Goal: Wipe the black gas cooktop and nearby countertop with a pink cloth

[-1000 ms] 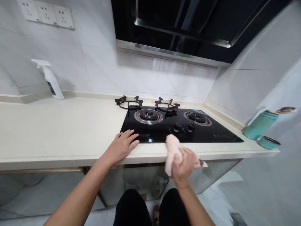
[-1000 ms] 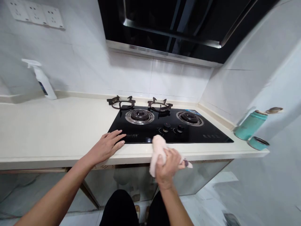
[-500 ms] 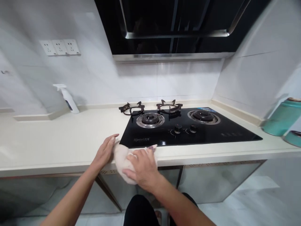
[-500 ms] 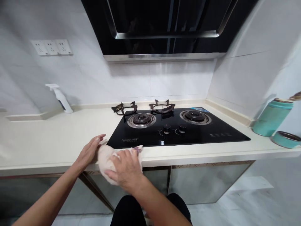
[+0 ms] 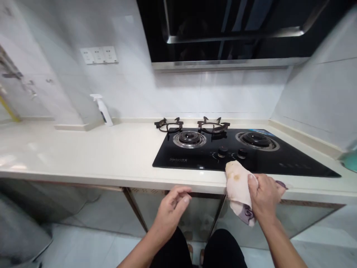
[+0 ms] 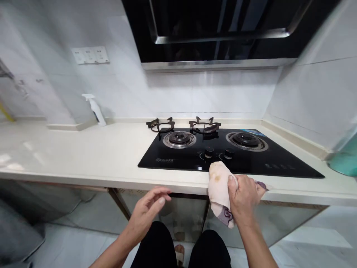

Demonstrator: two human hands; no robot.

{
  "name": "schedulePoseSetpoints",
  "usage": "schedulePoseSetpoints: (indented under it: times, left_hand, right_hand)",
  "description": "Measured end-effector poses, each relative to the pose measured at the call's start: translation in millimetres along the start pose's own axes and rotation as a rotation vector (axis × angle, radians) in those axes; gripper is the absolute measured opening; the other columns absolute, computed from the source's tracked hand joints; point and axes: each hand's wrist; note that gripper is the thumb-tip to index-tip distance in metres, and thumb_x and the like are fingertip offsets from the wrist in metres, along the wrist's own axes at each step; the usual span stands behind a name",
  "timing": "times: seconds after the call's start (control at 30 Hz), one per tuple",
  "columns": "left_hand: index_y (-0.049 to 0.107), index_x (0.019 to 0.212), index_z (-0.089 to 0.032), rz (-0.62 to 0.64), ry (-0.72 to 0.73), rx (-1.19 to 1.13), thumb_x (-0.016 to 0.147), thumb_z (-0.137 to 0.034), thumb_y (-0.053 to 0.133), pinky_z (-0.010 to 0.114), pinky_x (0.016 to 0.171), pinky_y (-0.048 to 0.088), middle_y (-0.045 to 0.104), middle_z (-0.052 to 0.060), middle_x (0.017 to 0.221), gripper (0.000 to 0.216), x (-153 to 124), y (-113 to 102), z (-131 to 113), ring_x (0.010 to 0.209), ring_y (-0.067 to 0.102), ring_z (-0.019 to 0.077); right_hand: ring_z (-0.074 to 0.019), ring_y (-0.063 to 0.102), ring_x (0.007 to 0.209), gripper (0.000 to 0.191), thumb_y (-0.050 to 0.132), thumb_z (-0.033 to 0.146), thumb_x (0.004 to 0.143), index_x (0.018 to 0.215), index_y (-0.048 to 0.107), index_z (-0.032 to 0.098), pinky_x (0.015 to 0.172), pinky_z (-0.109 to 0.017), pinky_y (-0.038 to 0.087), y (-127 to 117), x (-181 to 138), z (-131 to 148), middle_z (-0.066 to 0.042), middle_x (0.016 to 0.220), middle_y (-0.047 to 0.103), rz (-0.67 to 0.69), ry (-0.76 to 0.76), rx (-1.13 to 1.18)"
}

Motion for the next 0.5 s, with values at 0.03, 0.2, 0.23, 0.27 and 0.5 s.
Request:
schedulePoseSetpoints:
  times: [0.03, 0.2, 0.23, 0.27, 0.5]
  left_hand:
    - [0.067, 0.115, -0.020, 0.053, -0.092, -0.124, 0.096, -0.046, 0.063, 0.032, 0.079, 0.052, 0.071, 0.010, 0.109, 0.033, -7.0, 9.3, -1.1, 0.092, 0.069, 0.0205]
    - [0.035, 0.149, -0.021, 0.104, -0.379, -0.606, 0.088, -0.049, 0.076, 0.030, 0.067, 0.051, 0.070, 0.012, 0.110, 0.079, -31.3, 26.9, 0.4, 0.082, 0.073, 0.0219]
    - [0.022, 0.155, -0.024, 0.046, -0.415, -0.667, 0.088, -0.048, 0.076, 0.032, 0.069, 0.052, 0.070, 0.012, 0.109, 0.090, -34.5, 24.7, 3.0, 0.085, 0.073, 0.0229]
    - [0.013, 0.158, -0.026, -0.013, -0.446, -0.724, 0.089, -0.047, 0.076, 0.033, 0.072, 0.053, 0.071, 0.011, 0.109, 0.096, -37.5, 21.2, 6.4, 0.087, 0.074, 0.0234]
    - [0.052, 0.136, -0.023, -0.173, -0.352, -1.072, 0.088, -0.029, 0.072, 0.039, 0.092, 0.054, 0.072, 0.009, 0.116, 0.052, -57.3, -9.2, 42.8, 0.105, 0.070, 0.0238]
  right_hand:
    - [-0.0244, 0.053, 0.078, 0.046, 0.032, 0.048, 0.106, 0.083, 0.061, 0.021, 0.080, -0.041, 0.028, 1.9, -1.3, 11.5, -0.005, 0.076, 0.061, -0.019, 0.011, 0.029]
    - [-0.0239, 0.057, 0.088, 0.035, 0.040, 0.045, 0.107, 0.092, 0.061, 0.022, 0.086, -0.042, 0.029, 10.2, -13.7, 93.9, -0.004, 0.091, 0.067, 0.150, -0.210, 0.338]
    - [-0.0236, 0.058, 0.090, 0.033, 0.041, 0.044, 0.107, 0.094, 0.061, 0.022, 0.087, -0.042, 0.029, 11.1, -16.3, 109.8, -0.004, 0.093, 0.067, 0.183, -0.256, 0.405]
    - [-0.0234, 0.058, 0.091, 0.031, 0.042, 0.043, 0.108, 0.096, 0.061, 0.022, 0.087, -0.043, 0.030, 11.7, -19.1, 124.6, -0.004, 0.094, 0.067, 0.209, -0.290, 0.471]
    - [-0.0239, 0.058, 0.104, 0.017, 0.050, 0.032, 0.106, 0.115, 0.062, 0.026, 0.089, -0.043, 0.039, -4.5, -59.3, 184.9, -0.006, 0.114, 0.065, 0.460, -0.539, 0.824]
Point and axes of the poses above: each hand's wrist, its own x-axis towards the middle knuckle, its own y-axis out of the palm, z = x × y
